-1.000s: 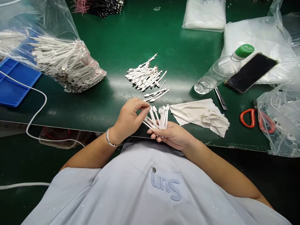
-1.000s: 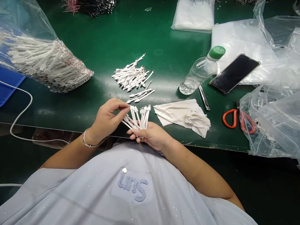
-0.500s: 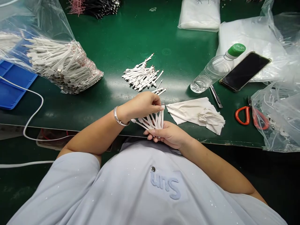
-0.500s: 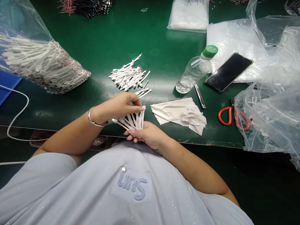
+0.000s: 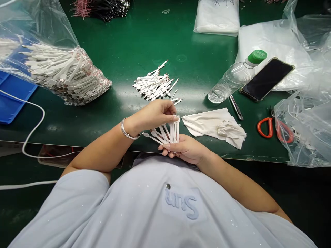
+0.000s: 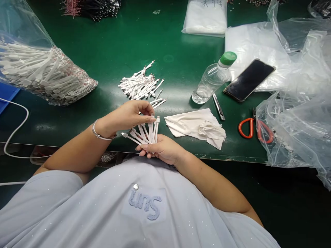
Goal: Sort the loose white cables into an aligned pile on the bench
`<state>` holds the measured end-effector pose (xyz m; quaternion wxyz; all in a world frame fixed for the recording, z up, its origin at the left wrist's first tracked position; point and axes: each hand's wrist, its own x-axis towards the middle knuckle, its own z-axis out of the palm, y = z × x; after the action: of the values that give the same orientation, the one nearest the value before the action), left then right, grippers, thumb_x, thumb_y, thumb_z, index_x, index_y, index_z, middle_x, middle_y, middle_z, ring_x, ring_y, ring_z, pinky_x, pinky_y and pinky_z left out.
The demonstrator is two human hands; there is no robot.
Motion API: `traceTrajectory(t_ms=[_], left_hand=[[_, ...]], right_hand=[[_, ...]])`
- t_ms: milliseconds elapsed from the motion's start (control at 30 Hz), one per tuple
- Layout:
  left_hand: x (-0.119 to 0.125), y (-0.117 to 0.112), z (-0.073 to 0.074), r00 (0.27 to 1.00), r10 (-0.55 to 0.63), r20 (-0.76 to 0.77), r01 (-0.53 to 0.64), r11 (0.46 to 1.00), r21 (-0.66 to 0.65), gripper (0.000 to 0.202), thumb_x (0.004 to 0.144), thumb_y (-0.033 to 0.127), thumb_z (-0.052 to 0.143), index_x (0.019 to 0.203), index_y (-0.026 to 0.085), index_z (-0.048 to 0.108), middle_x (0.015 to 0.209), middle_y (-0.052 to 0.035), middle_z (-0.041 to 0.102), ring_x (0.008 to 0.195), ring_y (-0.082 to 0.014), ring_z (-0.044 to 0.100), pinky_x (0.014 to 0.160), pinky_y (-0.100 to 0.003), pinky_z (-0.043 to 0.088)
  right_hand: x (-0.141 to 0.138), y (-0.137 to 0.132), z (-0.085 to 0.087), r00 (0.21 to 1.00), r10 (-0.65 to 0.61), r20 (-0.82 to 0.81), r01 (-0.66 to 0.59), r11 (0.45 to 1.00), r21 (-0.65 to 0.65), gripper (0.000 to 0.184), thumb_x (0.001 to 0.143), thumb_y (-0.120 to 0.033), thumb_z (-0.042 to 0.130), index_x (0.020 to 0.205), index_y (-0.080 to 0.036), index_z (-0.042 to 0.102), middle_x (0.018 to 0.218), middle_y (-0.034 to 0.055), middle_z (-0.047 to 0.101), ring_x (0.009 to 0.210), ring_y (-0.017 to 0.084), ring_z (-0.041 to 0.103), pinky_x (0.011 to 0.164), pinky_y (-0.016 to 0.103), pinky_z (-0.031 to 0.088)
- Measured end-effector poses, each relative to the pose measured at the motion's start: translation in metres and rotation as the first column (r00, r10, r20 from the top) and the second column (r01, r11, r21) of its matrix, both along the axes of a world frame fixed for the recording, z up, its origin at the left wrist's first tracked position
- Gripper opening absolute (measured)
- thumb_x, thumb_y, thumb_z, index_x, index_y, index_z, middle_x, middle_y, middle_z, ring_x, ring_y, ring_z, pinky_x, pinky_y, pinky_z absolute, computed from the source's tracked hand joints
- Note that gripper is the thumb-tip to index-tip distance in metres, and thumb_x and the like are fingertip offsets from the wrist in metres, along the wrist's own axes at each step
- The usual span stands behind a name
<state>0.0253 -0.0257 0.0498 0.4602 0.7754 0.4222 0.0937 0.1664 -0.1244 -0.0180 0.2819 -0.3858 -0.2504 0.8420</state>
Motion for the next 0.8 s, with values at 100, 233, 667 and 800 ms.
traceTrajectory(t_ms=[100,233,667,800], left_hand=[[-0.001,-0.003,-0.001,0.998,0.037,0.055,-0.039,0.998,0.046,0.009,0.079,0.024,0.062,0.081,0.016,0.057,0.069,0.0005,0.061,0.058,-0.0082,0.051,0.050,-0.021,0.038],[-0.003,-0.004,0.002,0.982,0.078,0.174,-0.078,0.997,-0.006,0.007,0.084,0.024,0.056,0.086,0.017,0.053,0.073,-0.0015,0.066,0.058,-0.0089,0.055,0.051,-0.022,0.039],[0.071,0.033,0.002,0.977,-0.005,0.212,0.037,0.988,-0.148,0.015,0.086,0.012,0.057,0.101,0.011,0.056,0.079,-0.0047,0.068,0.070,-0.0114,0.065,0.072,-0.030,0.051],[0.083,0.050,-0.012,0.992,-0.125,-0.013,0.124,0.990,-0.069,0.034,0.077,0.023,0.070,0.108,0.012,0.061,0.081,-0.0040,0.069,0.076,-0.0163,0.066,0.070,-0.029,0.048]], right_hand=[[0.001,0.001,0.000,1.000,0.016,-0.016,-0.016,1.000,-0.006,0.032,0.059,-0.034,0.087,0.078,-0.010,0.075,0.067,0.0043,0.070,0.053,0.005,0.055,0.049,0.017,0.039],[0.002,0.002,0.000,0.999,0.026,-0.031,-0.026,1.000,0.000,0.031,0.060,-0.034,0.087,0.078,-0.011,0.075,0.067,0.0037,0.070,0.053,0.005,0.055,0.049,0.016,0.039],[0.001,-0.001,0.000,0.998,0.051,0.035,-0.053,0.997,0.050,0.034,0.063,-0.037,0.085,0.081,-0.010,0.076,0.070,0.0053,0.071,0.056,0.006,0.055,0.051,0.018,0.039],[0.003,-0.004,0.001,0.997,0.058,0.048,-0.062,0.995,0.081,0.035,0.063,-0.038,0.085,0.081,-0.009,0.076,0.069,0.0056,0.070,0.056,0.006,0.055,0.052,0.019,0.039]])
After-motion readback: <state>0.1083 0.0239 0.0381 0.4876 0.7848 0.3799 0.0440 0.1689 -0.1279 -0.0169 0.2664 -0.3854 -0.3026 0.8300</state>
